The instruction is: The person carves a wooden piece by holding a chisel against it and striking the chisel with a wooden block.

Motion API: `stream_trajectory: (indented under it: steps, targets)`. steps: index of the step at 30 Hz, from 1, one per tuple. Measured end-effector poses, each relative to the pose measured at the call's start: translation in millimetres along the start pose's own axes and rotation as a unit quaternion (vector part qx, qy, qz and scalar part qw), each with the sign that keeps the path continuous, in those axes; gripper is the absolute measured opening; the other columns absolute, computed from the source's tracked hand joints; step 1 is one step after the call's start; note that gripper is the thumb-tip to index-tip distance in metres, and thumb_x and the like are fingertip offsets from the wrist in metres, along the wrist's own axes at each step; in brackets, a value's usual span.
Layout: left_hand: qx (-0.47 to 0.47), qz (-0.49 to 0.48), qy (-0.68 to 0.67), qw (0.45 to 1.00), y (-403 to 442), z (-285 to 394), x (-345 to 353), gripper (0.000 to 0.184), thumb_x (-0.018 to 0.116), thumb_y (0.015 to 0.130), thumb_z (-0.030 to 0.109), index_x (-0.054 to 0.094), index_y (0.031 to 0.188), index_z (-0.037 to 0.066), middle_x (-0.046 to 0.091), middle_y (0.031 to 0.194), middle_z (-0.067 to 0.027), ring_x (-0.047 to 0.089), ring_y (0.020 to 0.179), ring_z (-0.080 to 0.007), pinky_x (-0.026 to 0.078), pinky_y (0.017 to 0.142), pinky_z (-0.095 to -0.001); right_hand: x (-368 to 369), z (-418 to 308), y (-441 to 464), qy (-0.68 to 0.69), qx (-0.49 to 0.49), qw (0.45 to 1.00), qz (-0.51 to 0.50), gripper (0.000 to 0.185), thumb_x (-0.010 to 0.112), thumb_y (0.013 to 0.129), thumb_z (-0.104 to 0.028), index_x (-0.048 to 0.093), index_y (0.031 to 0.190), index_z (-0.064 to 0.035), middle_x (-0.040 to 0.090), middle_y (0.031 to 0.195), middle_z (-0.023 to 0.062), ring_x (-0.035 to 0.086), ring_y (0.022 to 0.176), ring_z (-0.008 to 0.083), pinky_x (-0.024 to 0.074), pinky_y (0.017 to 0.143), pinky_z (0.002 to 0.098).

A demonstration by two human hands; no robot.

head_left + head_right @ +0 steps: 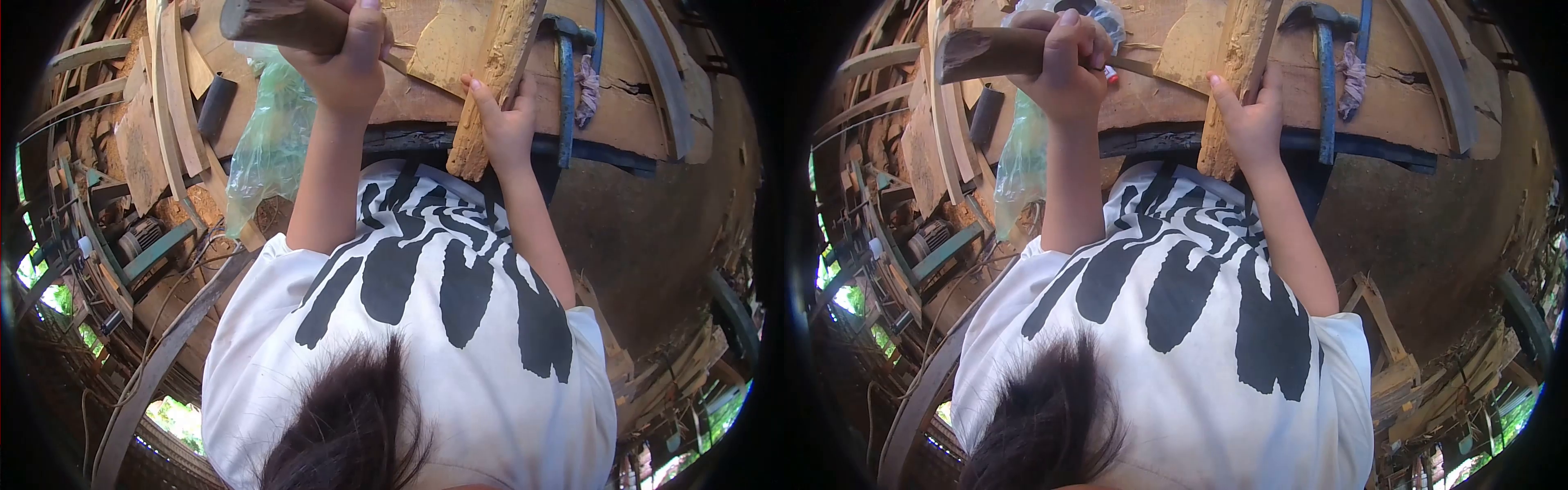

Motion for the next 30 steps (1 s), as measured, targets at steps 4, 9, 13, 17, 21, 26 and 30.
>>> stream_trajectory:
  steps: [4, 9, 13, 17, 21, 26, 30]
  targets:
    - [0.038, -0.089, -0.062, 0.993, 2, -5, 7, 0.016, 0.056, 0.086, 0.000, 0.042, 0.083, 0.007, 0.042, 0.057, -0.0014, 0.039, 0.042, -0.0100, 0.036, 0.041, -0.0240, 1, -2, -1, 0.000, 0.010, 1.000, -0.002, 0.041, 0.070, 0.087, -0.011, 0.046, 0.119, 0.0006, 0.061, 0.112, 0.0118, 0.060, 0.102, 0.0155, 0.0483, 0.088, 0.0295]
    - [-0.002, -0.084, -0.079, 0.993, 2, -11, 8, 0.017, 0.056, 0.086, -0.001, 0.041, 0.083, 0.007, 0.042, 0.058, -0.0020, 0.040, 0.045, -0.0110, 0.036, 0.042, -0.0243, -2, 0, 1, -0.019, -0.004, 1.000, -0.002, 0.042, 0.071, 0.087, -0.012, 0.047, 0.119, 0.0005, 0.062, 0.112, 0.0112, 0.060, 0.101, 0.0153, 0.0487, 0.088, 0.0295]
    - [0.015, -0.111, -0.083, 0.990, 2, -7, 9, 0.018, 0.056, 0.085, -0.002, 0.041, 0.083, 0.007, 0.042, 0.058, -0.0019, 0.040, 0.044, -0.0106, 0.036, 0.042, -0.0244, -2, 2, 3, -0.019, -0.008, 1.000, -0.006, 0.044, 0.072, 0.086, -0.012, 0.047, 0.120, 0.0006, 0.062, 0.113, 0.0109, 0.061, 0.101, 0.0151, 0.0486, 0.088, 0.0294]
    - [0.021, -0.116, -0.059, 0.991, 1, -9, 6, 0.018, 0.058, 0.084, -0.001, 0.042, 0.081, 0.007, 0.042, 0.056, -0.0014, 0.040, 0.043, -0.0102, 0.036, 0.041, -0.0244, -2, 2, 3, -0.029, -0.002, 1.000, -0.005, 0.045, 0.072, 0.086, -0.013, 0.047, 0.121, 0.0010, 0.062, 0.112, 0.0113, 0.061, 0.101, 0.0152, 0.0486, 0.088, 0.0294]
    - [0.026, -0.143, -0.048, 0.988, 0, -5, 12, 0.019, 0.059, 0.083, 0.000, 0.042, 0.080, 0.007, 0.042, 0.055, -0.0013, 0.041, 0.043, -0.0104, 0.036, 0.040, -0.0243, -2, 3, 3, -0.037, -0.002, 0.999, -0.006, 0.046, 0.072, 0.086, -0.014, 0.047, 0.121, 0.0013, 0.062, 0.112, 0.0114, 0.061, 0.102, 0.0155, 0.0486, 0.089, 0.0295]
    - [0.024, -0.187, -0.014, 0.982, -2, -6, 14, 0.021, 0.064, 0.082, 0.005, 0.045, 0.075, 0.008, 0.047, 0.056, -0.0017, 0.042, 0.043, -0.0107, 0.035, 0.041, -0.0244, -3, 4, 3, -0.041, 0.001, 0.999, -0.004, 0.046, 0.071, 0.086, -0.014, 0.047, 0.122, 0.0016, 0.062, 0.113, 0.0118, 0.061, 0.102, 0.0158, 0.0488, 0.088, 0.0296]
    - [0.094, -0.255, 0.070, 0.960, -2, -4, 20, 0.021, 0.070, 0.081, 0.012, 0.050, 0.077, 0.007, 0.058, 0.067, -0.0042, 0.052, 0.056, -0.0132, 0.043, 0.052, -0.0262, -1, 4, 5, -0.016, 0.002, 1.000, -0.003, 0.047, 0.072, 0.086, -0.015, 0.047, 0.123, 0.0010, 0.062, 0.114, 0.0123, 0.061, 0.103, 0.0161, 0.0483, 0.090, 0.0298]
Point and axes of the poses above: each hand's wrist, its own y-axis towards the middle knuckle, its own x-axis out of the palm, z = x × y, the point moved 8 cm from there along y, towards the middle knuckle
